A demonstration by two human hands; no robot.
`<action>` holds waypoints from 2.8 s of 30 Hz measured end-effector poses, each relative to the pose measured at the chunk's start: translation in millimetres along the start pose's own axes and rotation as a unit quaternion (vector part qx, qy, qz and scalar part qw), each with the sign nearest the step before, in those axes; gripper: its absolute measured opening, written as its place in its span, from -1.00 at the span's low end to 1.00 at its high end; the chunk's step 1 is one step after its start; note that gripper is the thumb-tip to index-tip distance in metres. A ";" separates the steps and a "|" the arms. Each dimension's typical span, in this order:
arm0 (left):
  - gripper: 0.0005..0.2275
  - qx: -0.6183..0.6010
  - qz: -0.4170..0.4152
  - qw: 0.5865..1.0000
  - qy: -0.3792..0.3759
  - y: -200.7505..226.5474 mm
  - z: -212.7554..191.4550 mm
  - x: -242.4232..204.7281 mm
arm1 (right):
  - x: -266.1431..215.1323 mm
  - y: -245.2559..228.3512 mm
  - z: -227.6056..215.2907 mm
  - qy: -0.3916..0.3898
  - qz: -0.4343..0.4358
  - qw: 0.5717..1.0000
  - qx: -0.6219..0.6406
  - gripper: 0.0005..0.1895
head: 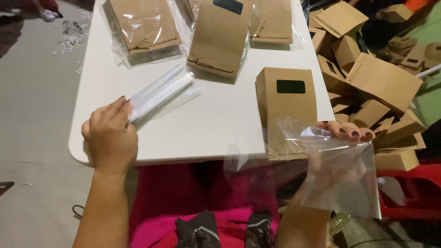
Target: The person packages small brown windowed bags by sliding each one into a clear plastic sleeve.
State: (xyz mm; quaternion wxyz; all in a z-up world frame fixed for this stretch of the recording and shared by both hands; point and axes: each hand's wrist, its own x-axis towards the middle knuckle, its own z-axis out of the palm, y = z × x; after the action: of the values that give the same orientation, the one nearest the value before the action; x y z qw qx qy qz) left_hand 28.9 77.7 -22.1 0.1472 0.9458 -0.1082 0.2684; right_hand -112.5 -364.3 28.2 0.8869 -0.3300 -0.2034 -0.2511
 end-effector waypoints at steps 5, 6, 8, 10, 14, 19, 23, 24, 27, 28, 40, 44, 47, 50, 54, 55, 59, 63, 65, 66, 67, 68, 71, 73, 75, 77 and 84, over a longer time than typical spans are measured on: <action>-0.49 0.022 -0.032 0.998 0.049 -28.6 5.4 -4.4 | -6.3 13.7 -25.5 -0.035 -0.010 0.999 0.029 -0.72; -0.49 0.022 -0.031 0.998 0.048 -22.6 -1.6 -1.6 | -6.1 13.0 -19.3 -0.033 -0.011 0.999 0.029 -0.72; -0.44 0.000 0.004 0.998 0.064 -9.1 -14.0 2.7 | -7.3 9.4 -7.1 -0.023 0.044 0.998 0.026 -0.69; -0.41 -0.039 0.030 0.994 0.097 4.8 -32.3 4.3 | -10.8 18.8 5.1 0.024 0.037 0.999 0.025 -0.72; -0.49 -0.179 0.052 0.972 0.142 52.4 -56.2 -1.6 | -8.1 37.3 24.6 0.001 0.012 1.000 0.021 -0.75; -0.49 -0.318 0.154 0.934 0.055 111.7 -41.1 -21.8 | -7.2 51.7 37.9 -0.026 0.028 0.999 0.021 -0.79; -0.69 -0.447 0.212 0.869 0.000 153.2 -57.4 -21.0 | -18.3 60.5 40.9 0.022 0.057 0.996 -0.067 -0.93; -0.69 -0.447 0.212 0.869 0.000 159.3 -59.1 -22.5 | -18.6 60.0 48.1 0.022 0.056 0.996 -0.068 -0.93; -0.69 -0.577 0.088 0.800 -0.137 169.0 -61.8 -25.0 | -18.1 63.6 69.6 0.046 0.028 0.997 -0.052 -0.93; -0.53 -0.643 -0.027 0.704 -0.300 167.7 -60.4 -25.6 | -18.2 66.2 76.4 0.023 -0.007 0.996 -0.086 -0.95; -0.83 -0.714 -0.203 0.638 -0.206 143.5 -77.1 29.8 | -14.4 54.5 82.9 -0.170 -0.030 0.912 -0.372 -0.86; -0.93 -0.693 -0.054 0.715 -0.074 102.7 -114.9 79.5 | -14.8 37.7 80.0 -0.110 -0.027 0.892 -0.438 -0.84; -0.88 -0.601 0.050 0.797 0.037 112.2 -145.9 87.6 | -17.9 33.1 70.7 -0.064 -0.024 0.899 -0.434 -0.85; -0.81 -0.423 0.202 0.862 0.193 133.7 -160.9 90.5 | -15.0 26.5 86.8 -0.129 0.058 0.873 -0.467 -0.82; -0.84 -0.443 0.396 0.803 0.048 166.0 -129.8 71.3 | -16.9 37.0 85.5 -0.175 0.286 0.811 -0.479 -0.64; -0.83 -0.450 0.445 0.773 -0.047 170.2 -121.2 60.1 | -15.3 46.3 82.0 -0.151 0.316 0.826 -0.442 -0.61; -0.92 -0.441 0.511 0.702 -0.227 174.5 -90.8 11.2 | -13.1 91.4 73.4 -0.051 0.425 0.859 -0.282 -0.49; -0.89 -0.444 0.480 0.725 -0.216 161.2 -117.0 22.3 | -21.1 101.3 92.8 -0.032 0.464 0.878 -0.109 -0.55; -0.91 -0.395 0.480 0.765 -0.166 154.8 -127.4 27.0 | -28.9 106.8 89.1 -0.042 0.482 0.867 -0.122 -0.57; -0.91 -0.393 0.480 0.767 -0.165 154.8 -125.6 23.5 | -35.7 111.2 83.1 -0.048 0.489 0.861 -0.129 -0.58; -0.87 -0.372 0.480 0.779 -0.155 154.8 -124.1 19.2 | -44.5 114.7 77.7 -0.051 0.497 0.856 -0.135 -0.59; -0.82 -0.351 0.480 0.791 -0.145 155.0 -122.5 15.1 | -53.2 117.9 72.3 -0.055 0.505 0.850 -0.141 -0.60; -0.80 -0.334 0.461 0.807 -0.158 152.2 -101.3 5.6 | -80.4 128.9 51.6 -0.064 0.524 0.833 -0.165 -0.62; -0.83 -0.313 0.447 0.824 -0.155 144.1 -80.3 -1.9 | -96.4 135.3 40.3 -0.072 0.539 0.820 -0.181 -0.63; -0.86 -0.292 0.430 0.840 -0.154 135.2 -59.2 -10.9 | -109.7 138.8 30.9 -0.079 0.555 0.804 -0.196 -0.64; -0.80 -0.253 0.412 0.843 -0.238 126.1 -38.5 -21.3 | -122.0 139.6 29.3 -0.085 0.572 0.788 -0.211 -0.64; -0.81 -0.312 0.400 0.825 -0.251 126.6 -34.3 -21.4 | -47.9 52.3 114.0 -0.349 0.337 0.804 -0.344 -0.77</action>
State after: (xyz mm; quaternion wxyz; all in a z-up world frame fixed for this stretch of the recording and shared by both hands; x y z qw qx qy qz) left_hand -41.1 -26.3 22.1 0.2821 0.7580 -0.5880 0.0093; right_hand -142.4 -236.8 57.4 0.6129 -0.7266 -0.2759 0.1425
